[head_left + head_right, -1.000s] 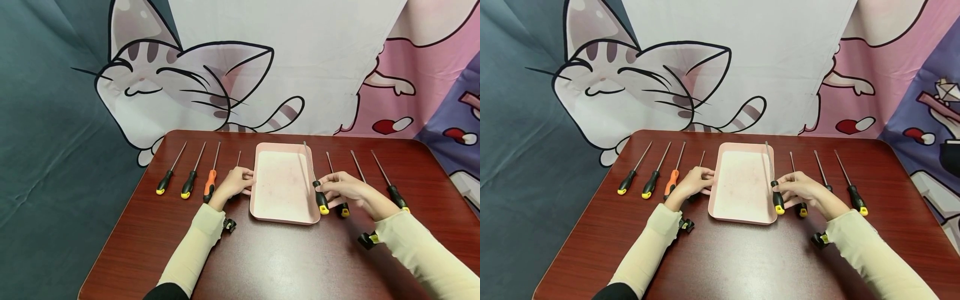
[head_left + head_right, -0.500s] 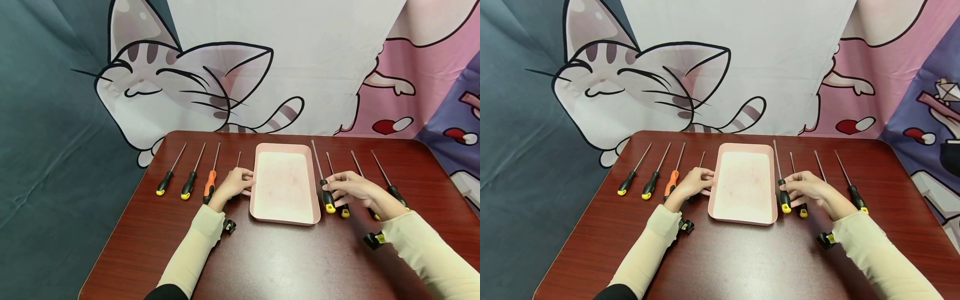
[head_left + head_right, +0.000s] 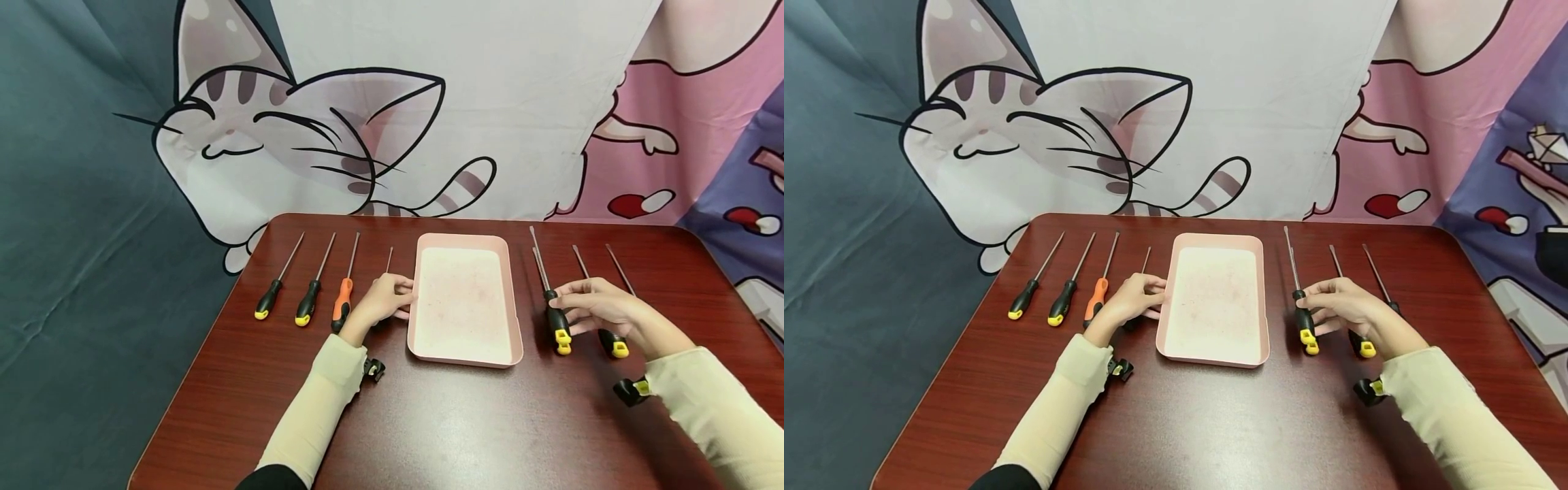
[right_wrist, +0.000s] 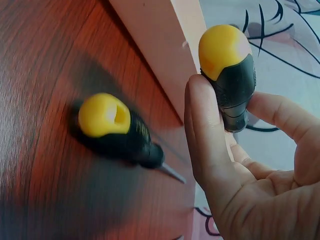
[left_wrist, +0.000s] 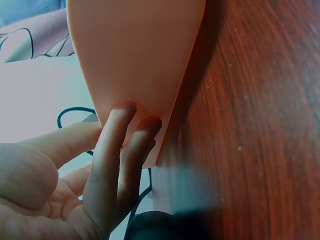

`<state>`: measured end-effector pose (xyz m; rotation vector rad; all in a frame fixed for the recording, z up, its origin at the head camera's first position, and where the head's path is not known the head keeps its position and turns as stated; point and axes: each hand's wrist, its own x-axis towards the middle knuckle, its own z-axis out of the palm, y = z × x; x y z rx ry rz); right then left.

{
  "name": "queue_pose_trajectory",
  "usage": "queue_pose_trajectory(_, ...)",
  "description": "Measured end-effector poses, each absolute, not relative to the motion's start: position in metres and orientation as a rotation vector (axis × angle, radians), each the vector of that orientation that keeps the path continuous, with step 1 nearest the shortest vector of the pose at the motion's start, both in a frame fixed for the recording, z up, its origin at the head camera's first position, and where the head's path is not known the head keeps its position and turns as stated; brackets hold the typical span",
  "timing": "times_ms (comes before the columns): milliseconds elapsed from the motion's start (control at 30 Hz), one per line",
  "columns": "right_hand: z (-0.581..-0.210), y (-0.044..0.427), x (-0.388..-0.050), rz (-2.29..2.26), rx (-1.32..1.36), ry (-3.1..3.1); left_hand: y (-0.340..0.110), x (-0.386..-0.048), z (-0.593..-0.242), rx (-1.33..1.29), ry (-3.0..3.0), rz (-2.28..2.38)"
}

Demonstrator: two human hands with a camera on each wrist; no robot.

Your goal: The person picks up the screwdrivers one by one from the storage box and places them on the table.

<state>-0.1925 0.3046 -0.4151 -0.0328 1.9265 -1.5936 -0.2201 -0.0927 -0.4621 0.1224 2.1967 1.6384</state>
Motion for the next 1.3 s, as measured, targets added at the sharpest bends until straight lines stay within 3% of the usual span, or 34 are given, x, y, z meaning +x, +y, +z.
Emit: queue_pose_trajectory(1300, -0.410, 0.408, -0.188, -1.626, 0.049, 1.982, -0.086, -0.223, -0.459, 0.159, 2.184, 1.630)
